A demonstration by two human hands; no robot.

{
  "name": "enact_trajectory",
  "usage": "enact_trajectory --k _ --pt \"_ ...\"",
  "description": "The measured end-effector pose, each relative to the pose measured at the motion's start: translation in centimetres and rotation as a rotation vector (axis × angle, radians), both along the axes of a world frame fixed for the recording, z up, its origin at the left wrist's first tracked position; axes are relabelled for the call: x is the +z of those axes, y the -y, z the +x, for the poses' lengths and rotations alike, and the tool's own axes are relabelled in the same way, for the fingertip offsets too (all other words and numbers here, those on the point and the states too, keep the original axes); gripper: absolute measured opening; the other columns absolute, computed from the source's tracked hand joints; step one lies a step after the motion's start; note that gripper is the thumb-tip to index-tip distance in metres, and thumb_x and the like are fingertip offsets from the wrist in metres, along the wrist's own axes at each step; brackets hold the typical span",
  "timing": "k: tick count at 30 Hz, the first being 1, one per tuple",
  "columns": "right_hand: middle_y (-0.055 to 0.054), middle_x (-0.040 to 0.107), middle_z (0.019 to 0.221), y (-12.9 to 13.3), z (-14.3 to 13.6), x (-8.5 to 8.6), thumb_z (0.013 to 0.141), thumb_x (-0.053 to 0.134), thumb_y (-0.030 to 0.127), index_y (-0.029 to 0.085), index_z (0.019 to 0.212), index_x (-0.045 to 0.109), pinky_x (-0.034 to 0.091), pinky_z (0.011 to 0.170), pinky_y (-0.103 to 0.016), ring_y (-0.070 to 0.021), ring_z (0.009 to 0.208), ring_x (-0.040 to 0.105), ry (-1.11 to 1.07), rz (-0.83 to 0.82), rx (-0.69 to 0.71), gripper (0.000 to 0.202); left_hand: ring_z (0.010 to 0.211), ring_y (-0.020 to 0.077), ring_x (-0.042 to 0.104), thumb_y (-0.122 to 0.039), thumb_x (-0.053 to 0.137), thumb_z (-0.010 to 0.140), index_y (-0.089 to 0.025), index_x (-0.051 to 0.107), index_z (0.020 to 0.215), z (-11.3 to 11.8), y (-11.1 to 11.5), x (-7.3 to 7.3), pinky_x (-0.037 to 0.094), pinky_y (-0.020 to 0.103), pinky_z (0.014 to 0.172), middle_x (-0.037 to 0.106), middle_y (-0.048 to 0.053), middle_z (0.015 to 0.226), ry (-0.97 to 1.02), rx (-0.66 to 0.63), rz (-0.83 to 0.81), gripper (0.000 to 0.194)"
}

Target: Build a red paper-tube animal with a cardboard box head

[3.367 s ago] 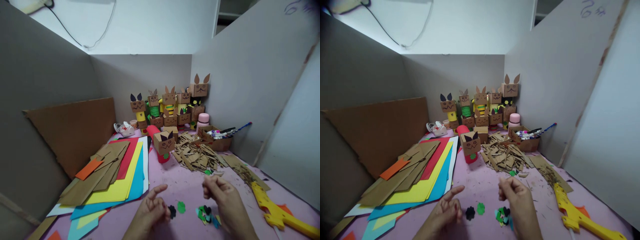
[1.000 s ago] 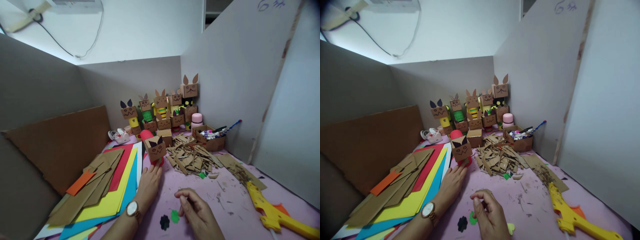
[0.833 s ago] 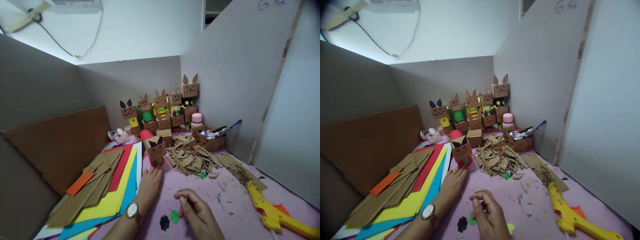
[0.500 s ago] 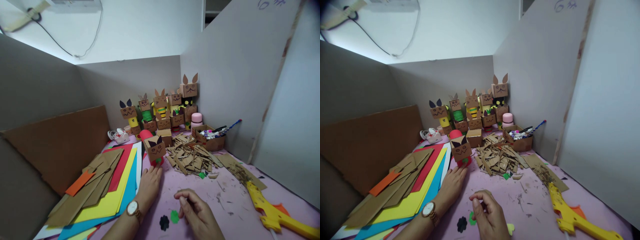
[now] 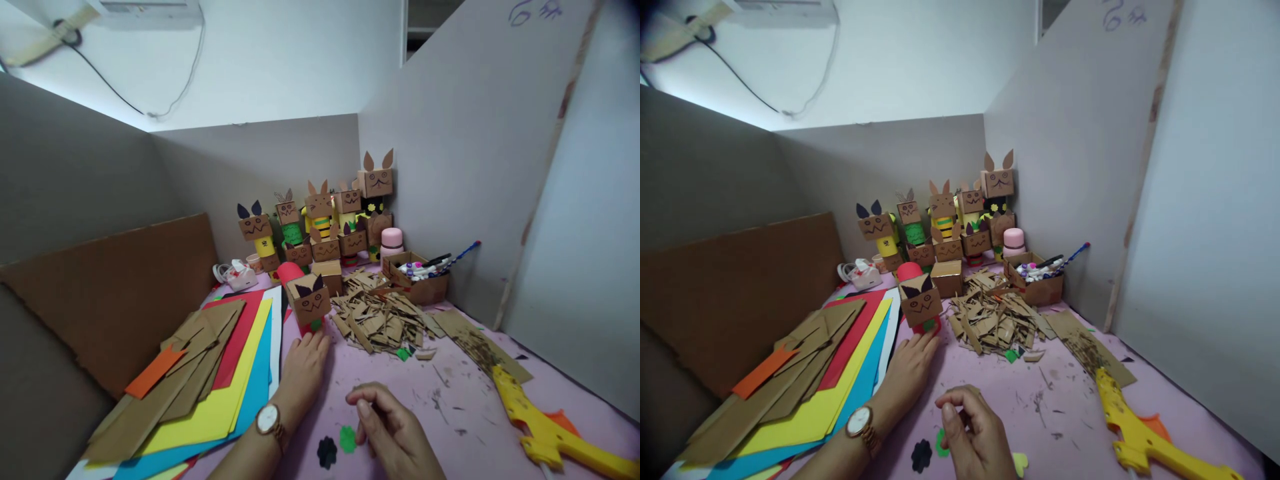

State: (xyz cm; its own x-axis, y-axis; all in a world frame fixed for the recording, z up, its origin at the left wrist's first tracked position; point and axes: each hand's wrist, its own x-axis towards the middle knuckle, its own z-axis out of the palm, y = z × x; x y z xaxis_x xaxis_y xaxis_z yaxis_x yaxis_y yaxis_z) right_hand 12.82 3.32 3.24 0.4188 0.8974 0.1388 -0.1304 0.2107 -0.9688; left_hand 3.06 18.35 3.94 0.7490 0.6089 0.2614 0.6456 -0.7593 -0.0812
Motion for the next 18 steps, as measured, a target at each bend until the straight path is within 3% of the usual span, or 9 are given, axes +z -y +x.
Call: enact_trajectory --k 5,9,12,18 --pt "0.001 0.056 0.055 0.0 1.0 -0.1 0.078 0.053 0.065 0.017 0.085 0.065 0.036 0.049 -0.021 -0.0104 0.049 0.046 -0.032 -0.059 -0.037 0.050 0.105 0.0279 0.057 -0.003 0.040 0.084 -0.014 0.062 0.112 0.2 0.9 0.3 0.046 0.045 0.087 0.066 0.013 0.118 0.165 -0.018 -0.083 0.037" --pt "0.001 0.056 0.055 0.3 2.1 0.4 0.076 0.058 0.063 0.016 0.085 0.065 0.036 0.049 -0.022 -0.0112 0.051 0.046 -0.093 -0.093 -0.098 0.048 0.085 0.0221 0.063 -0.015 0.046 0.088 -0.017 0.070 0.092 -1.1 3.2 0.9 0.049 0.036 0.078 0.073 0.008 0.089 0.354 0.004 -0.188 0.024" --pt "0.002 0.054 0.054 0.4 2.6 0.7 0.073 0.063 0.059 0.017 0.081 0.066 0.037 0.051 -0.023 -0.0124 0.053 0.046 -0.124 -0.090 -0.171 0.043 0.079 0.0190 0.065 -0.025 0.052 0.086 -0.020 0.071 0.084 -2.4 5.2 1.1 0.050 0.031 0.072 0.073 0.004 0.082 0.500 0.060 -0.274 0.019" --pt "0.001 0.058 0.066 -0.1 3.0 0.5 0.072 0.071 0.043 0.017 0.087 0.064 0.039 0.051 -0.024 -0.0117 0.054 0.049 -0.150 0.005 -0.224 0.031 0.059 0.0160 0.061 -0.038 0.051 0.086 -0.020 0.064 0.071 -4.4 7.4 -0.5 0.047 0.025 0.055 0.069 0.001 0.067 0.689 0.177 -0.403 0.026"
